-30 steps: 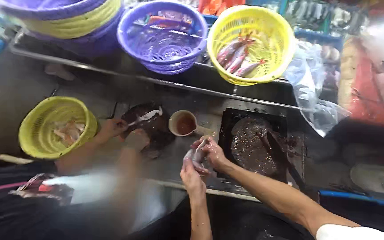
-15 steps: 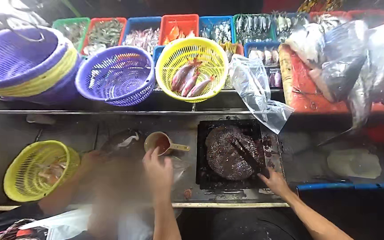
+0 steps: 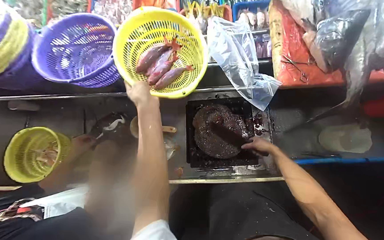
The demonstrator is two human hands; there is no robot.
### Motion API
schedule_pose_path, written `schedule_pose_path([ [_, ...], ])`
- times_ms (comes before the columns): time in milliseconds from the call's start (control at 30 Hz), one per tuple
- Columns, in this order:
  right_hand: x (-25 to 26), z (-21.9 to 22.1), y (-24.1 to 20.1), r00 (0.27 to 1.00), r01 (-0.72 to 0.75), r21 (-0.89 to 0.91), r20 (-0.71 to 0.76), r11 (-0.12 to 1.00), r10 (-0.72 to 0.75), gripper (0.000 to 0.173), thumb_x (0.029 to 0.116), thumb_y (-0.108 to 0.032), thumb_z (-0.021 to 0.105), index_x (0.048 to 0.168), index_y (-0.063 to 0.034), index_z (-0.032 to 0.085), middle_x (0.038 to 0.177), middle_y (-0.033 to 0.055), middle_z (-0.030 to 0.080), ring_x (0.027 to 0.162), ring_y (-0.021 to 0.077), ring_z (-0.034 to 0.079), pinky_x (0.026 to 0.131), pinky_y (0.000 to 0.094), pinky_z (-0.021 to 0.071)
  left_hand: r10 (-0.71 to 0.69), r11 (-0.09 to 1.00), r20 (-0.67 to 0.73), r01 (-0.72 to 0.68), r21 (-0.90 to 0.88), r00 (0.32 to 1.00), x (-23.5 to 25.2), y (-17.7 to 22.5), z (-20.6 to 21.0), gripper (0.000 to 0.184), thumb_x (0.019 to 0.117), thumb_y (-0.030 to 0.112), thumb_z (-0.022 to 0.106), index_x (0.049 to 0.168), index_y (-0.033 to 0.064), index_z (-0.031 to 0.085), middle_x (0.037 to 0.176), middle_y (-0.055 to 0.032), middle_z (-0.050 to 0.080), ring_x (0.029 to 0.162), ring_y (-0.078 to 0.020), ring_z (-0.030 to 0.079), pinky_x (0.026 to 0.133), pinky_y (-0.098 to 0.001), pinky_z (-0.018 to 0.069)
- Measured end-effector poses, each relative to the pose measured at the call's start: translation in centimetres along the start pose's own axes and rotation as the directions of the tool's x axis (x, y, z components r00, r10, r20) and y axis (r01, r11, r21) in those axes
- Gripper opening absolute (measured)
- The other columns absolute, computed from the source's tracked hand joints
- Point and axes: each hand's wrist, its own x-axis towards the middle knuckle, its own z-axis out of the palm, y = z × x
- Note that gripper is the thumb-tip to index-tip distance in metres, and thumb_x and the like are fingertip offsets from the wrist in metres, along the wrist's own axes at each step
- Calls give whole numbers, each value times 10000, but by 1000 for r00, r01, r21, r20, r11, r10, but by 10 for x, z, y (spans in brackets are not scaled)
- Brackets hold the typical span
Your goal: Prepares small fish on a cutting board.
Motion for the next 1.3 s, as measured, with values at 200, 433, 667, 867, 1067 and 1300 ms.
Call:
schedule_pose_path([
  [200, -8, -3, 17, 898, 43, -292, -409, 955, -165, 577, 879, -630, 692, 1021, -72, 727, 945, 180, 708, 906, 354, 691, 852, 639, 534, 109, 961, -17, -101, 259, 994, -118, 15, -184, 774, 727, -133, 581, 1465, 65, 457, 1353, -105, 607, 1156, -186, 638, 911, -432, 587],
  [433, -15, 24, 9, 895, -29, -284, -434, 958, -101, 558, 901, -597, 678, 1010, -49, 699, 849, 176, 677, 734, 327, 664, 713, 596, 542, 496, 593, 206, -502, 629, 844, -181, -61, -274, 539, 937, 4, 540, 1474, 22, 512, 1564, -116, 469, 1442, -209, 452, 1197, -429, 396],
  [667, -18, 32, 10, 883, -55, -279, -463, 959, -84, 562, 905, -591, 677, 999, -37, 690, 797, 165, 662, 655, 308, 645, 662, 567, 547, 674, 326, 417, -752, 573, 610, -223, -136, -288, 427, 982, 8, 513, 1366, 146, 637, 1547, -159, 477, 1490, -365, 362, 1227, -589, 302],
  [867, -18, 42, 3, 862, -61, -337, -492, 940, -120, 577, 907, -592, 671, 997, -22, 687, 863, 196, 677, 757, 350, 669, 729, 605, 536, 704, 267, 503, -843, 467, 502, -225, -131, -299, 446, 979, 31, 534, 1374, 220, 619, 1569, -131, 451, 1503, -367, 333, 1232, -617, 259],
  [1067, -16, 44, 3, 847, -87, -331, -521, 940, -105, 602, 892, -609, 670, 1022, -22, 701, 911, 206, 697, 809, 371, 690, 757, 629, 543, 786, 273, 379, -825, 495, 488, -213, -100, -288, 446, 997, 83, 526, 1414, 232, 580, 1579, -129, 432, 1508, -358, 323, 1231, -588, 284],
  [1300, -19, 50, -8, 841, -133, -334, -536, 933, -72, 611, 908, -587, 680, 1034, 10, 700, 941, 250, 700, 848, 413, 696, 792, 655, 538, 323, 940, -218, -339, -42, 921, -139, 16, -178, 716, 879, -79, 494, 1560, 25, 300, 1463, -170, 508, 1264, -220, 586, 1012, -425, 550],
])
